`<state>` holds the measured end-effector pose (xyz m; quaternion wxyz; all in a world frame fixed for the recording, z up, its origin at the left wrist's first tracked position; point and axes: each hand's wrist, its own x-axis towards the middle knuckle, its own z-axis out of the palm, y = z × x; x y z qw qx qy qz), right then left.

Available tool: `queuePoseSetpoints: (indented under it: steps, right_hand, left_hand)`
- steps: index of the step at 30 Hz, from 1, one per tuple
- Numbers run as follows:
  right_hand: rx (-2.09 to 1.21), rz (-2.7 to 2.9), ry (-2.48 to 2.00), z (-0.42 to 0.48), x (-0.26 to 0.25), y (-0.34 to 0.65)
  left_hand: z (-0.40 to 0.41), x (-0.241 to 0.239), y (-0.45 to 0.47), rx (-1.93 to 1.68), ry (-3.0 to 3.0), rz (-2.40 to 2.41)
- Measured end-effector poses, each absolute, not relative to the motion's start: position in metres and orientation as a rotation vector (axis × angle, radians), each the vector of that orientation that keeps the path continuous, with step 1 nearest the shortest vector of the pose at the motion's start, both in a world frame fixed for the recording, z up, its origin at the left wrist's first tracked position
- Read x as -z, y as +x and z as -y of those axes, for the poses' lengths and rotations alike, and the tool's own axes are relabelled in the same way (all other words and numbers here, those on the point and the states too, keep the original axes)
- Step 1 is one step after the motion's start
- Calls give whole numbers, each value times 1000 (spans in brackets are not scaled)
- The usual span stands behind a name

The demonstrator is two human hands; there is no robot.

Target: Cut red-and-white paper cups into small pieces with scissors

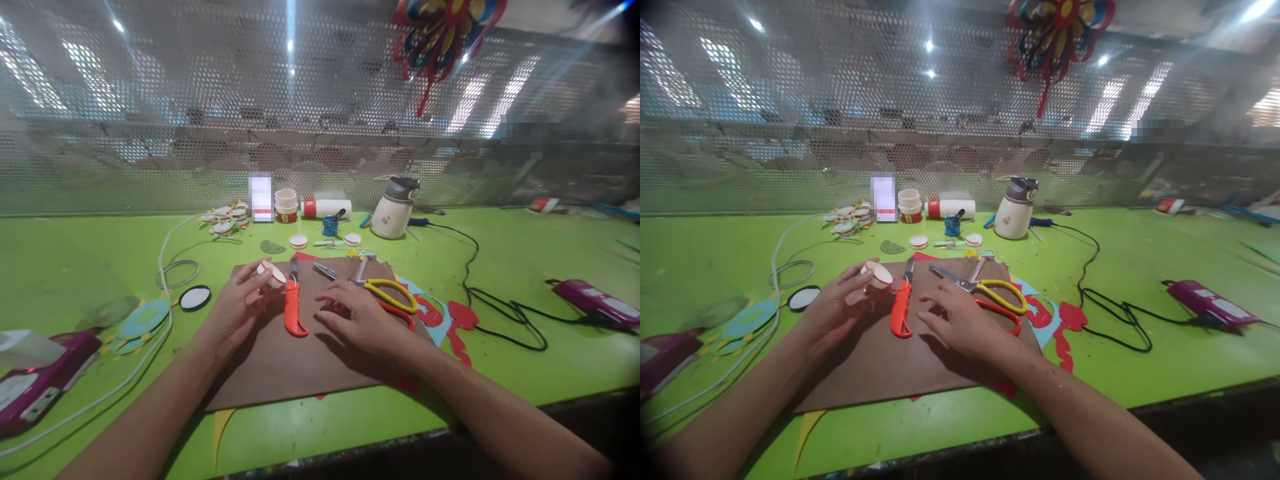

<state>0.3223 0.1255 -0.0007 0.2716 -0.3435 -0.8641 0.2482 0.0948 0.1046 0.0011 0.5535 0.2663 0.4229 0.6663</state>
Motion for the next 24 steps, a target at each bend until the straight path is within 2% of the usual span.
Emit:
queuePoseSetpoints:
  steps: [12, 19, 24]
  right_hand:
    - [-614, 2447, -920, -122, -2, 323]
    - [-613, 2514, -910, -118, -11, 324]
    - [-603, 2549, -887, -116, -14, 323]
  left_hand:
    - [-110, 5, 87, -1615, 772, -1102]
    - [-112, 5, 81, -1635, 1025, -1398]
    - [-115, -4, 71, -1504, 1103, -1599]
